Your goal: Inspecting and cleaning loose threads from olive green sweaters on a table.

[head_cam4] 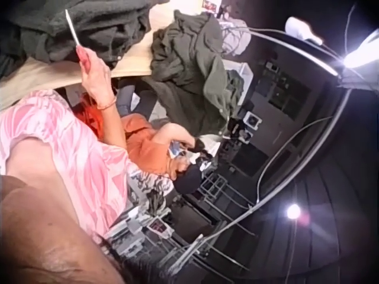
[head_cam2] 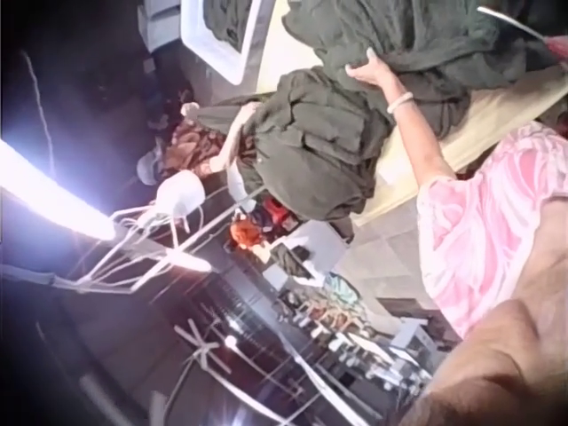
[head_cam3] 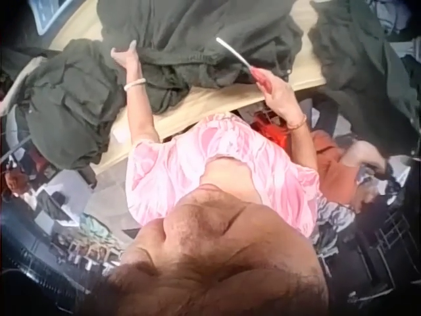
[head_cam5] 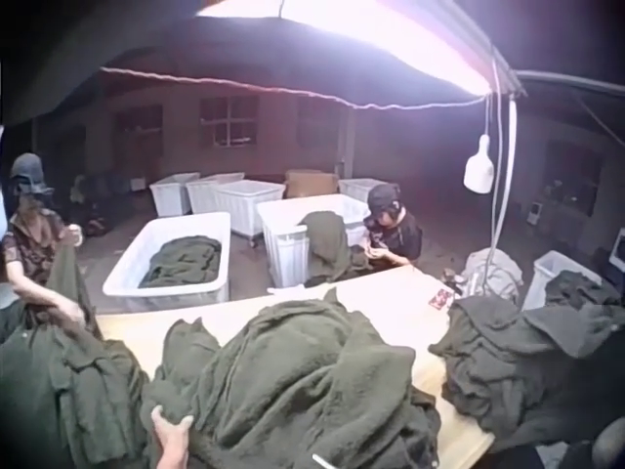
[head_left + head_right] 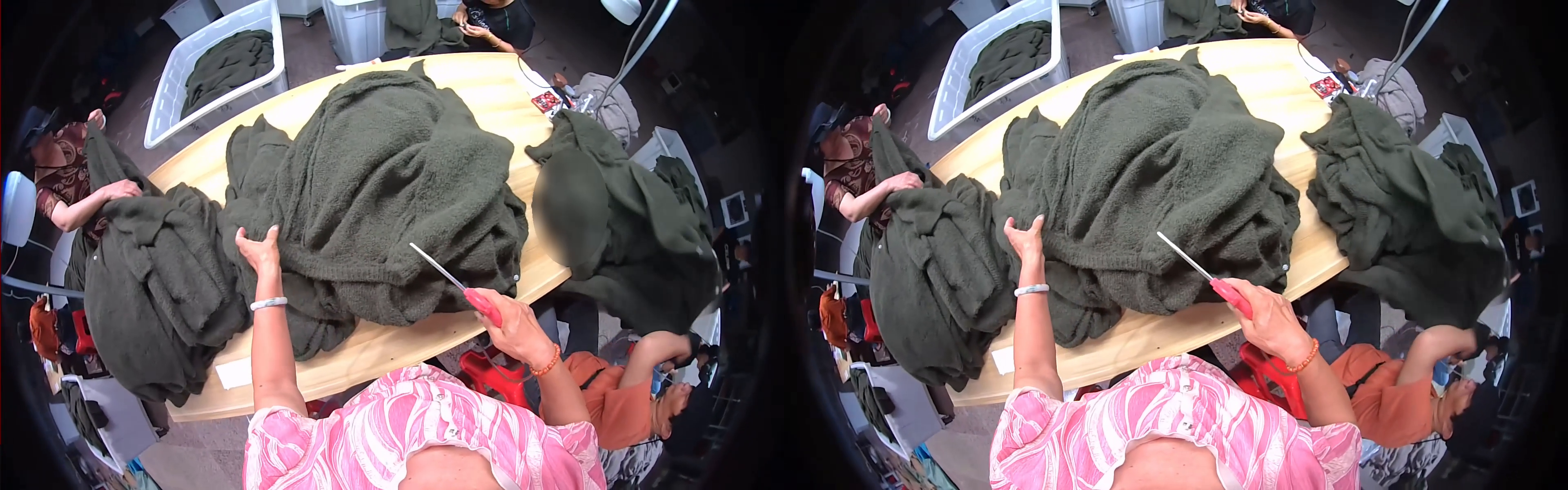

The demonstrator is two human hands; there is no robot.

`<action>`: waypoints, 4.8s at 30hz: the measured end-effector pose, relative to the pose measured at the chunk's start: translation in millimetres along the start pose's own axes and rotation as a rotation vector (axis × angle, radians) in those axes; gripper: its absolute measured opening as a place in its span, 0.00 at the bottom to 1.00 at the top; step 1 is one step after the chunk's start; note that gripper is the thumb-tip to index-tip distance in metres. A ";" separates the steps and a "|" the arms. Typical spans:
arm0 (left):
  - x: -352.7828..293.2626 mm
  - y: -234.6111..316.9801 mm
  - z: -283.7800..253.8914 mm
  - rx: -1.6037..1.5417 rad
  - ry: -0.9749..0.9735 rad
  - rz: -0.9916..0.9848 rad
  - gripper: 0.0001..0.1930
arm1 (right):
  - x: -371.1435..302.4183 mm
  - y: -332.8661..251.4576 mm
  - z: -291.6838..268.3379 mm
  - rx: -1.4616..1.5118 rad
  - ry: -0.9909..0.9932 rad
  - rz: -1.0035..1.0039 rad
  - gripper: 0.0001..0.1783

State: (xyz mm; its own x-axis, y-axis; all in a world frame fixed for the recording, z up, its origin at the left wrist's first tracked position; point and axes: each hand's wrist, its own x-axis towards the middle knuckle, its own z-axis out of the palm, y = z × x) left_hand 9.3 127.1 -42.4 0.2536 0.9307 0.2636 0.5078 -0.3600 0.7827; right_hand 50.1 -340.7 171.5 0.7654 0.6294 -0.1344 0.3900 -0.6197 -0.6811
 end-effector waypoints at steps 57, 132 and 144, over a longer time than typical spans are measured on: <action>-186.0 219.8 151.8 -1.015 -1.153 -0.040 0.06 | 29.6 52.5 -38.4 -0.348 0.172 0.235 0.19; -194.2 181.9 104.0 -0.812 -1.001 -0.079 0.09 | 26.9 45.6 -29.9 -0.316 0.021 0.148 0.14; -177.4 205.9 105.6 -0.956 -1.014 -0.271 0.16 | 8.6 51.8 -33.2 -0.075 0.068 0.103 0.15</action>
State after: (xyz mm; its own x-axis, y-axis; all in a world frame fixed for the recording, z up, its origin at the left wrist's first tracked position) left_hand 155.9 -119.0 12.5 0.9187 0.3668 -0.1463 -0.0049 0.3810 0.9246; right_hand 93.9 -383.0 159.0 0.8354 0.5287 -0.1502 0.3425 -0.7145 -0.6101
